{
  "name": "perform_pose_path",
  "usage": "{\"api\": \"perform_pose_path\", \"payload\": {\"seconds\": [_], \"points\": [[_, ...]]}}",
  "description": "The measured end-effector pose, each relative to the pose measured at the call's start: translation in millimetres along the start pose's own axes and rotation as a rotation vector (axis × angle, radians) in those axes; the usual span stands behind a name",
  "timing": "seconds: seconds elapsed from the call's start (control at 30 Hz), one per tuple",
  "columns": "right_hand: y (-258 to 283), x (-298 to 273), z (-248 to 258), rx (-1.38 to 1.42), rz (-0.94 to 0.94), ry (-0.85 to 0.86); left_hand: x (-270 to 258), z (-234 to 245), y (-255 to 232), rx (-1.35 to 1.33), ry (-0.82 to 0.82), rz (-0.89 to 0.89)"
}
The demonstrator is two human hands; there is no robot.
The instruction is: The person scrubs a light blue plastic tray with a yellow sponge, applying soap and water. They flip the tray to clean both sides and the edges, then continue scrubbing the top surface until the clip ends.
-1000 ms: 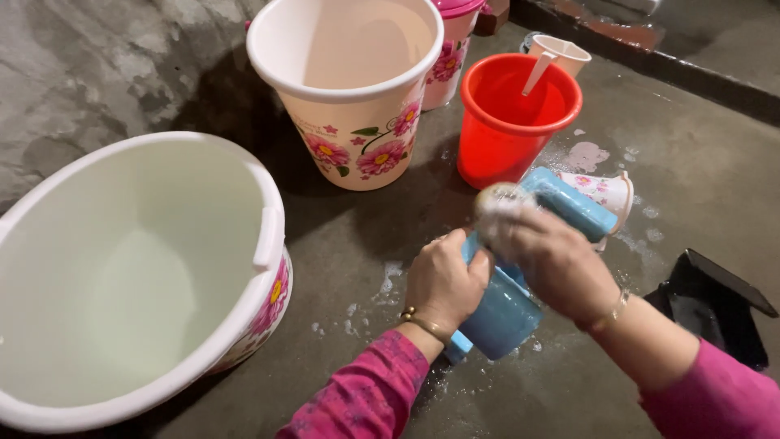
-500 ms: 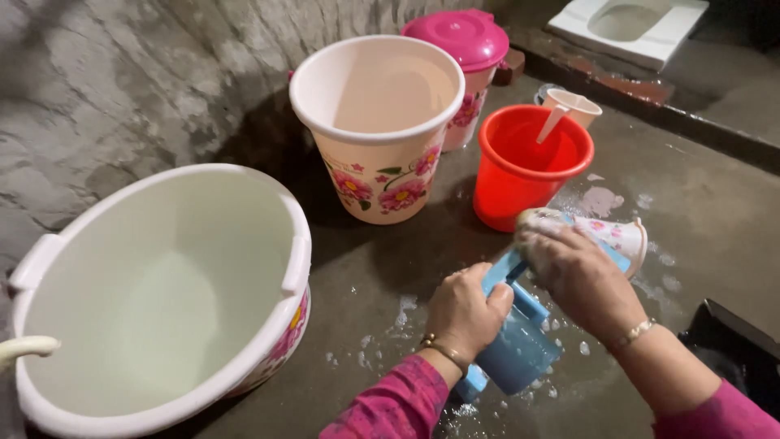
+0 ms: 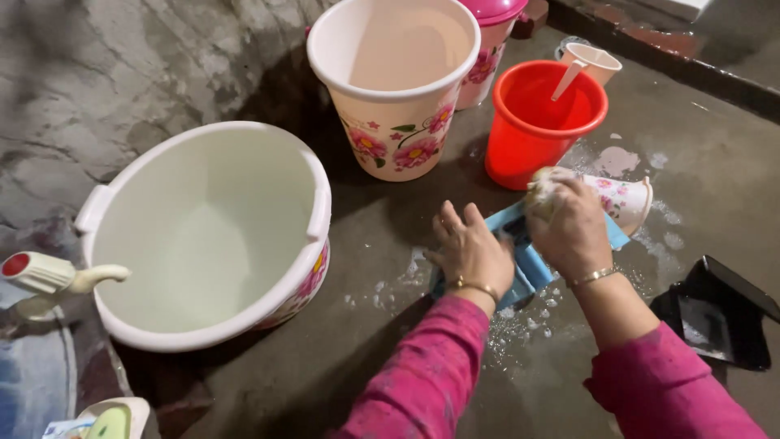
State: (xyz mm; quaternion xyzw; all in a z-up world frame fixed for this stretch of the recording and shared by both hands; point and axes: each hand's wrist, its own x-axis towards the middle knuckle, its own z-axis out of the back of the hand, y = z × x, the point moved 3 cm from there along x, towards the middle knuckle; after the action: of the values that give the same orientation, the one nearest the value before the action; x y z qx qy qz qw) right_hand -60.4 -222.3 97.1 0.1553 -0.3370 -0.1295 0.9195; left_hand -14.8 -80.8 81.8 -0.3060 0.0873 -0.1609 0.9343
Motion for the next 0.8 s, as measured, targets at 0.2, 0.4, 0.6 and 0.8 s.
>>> {"api": "perform_pose_path", "payload": {"seconds": [0.2, 0.4, 0.6, 0.8], "points": [[43, 13, 4, 0.126, 0.222, 0.260, -14, 8, 7, -0.185, 0.042, 0.079], [-37, 12, -39, -0.145, -0.188, 0.463, 3, -12, 25, -0.250, -0.035, -0.124], [32, -4, -21, 0.275, 0.097, 0.146, 11, -18, 32, -0.228, -0.150, -0.236], [-28, 3, 12, -0.301, -0.189, 0.257, 6, -13, 26, -0.272, -0.161, -0.257]]}}
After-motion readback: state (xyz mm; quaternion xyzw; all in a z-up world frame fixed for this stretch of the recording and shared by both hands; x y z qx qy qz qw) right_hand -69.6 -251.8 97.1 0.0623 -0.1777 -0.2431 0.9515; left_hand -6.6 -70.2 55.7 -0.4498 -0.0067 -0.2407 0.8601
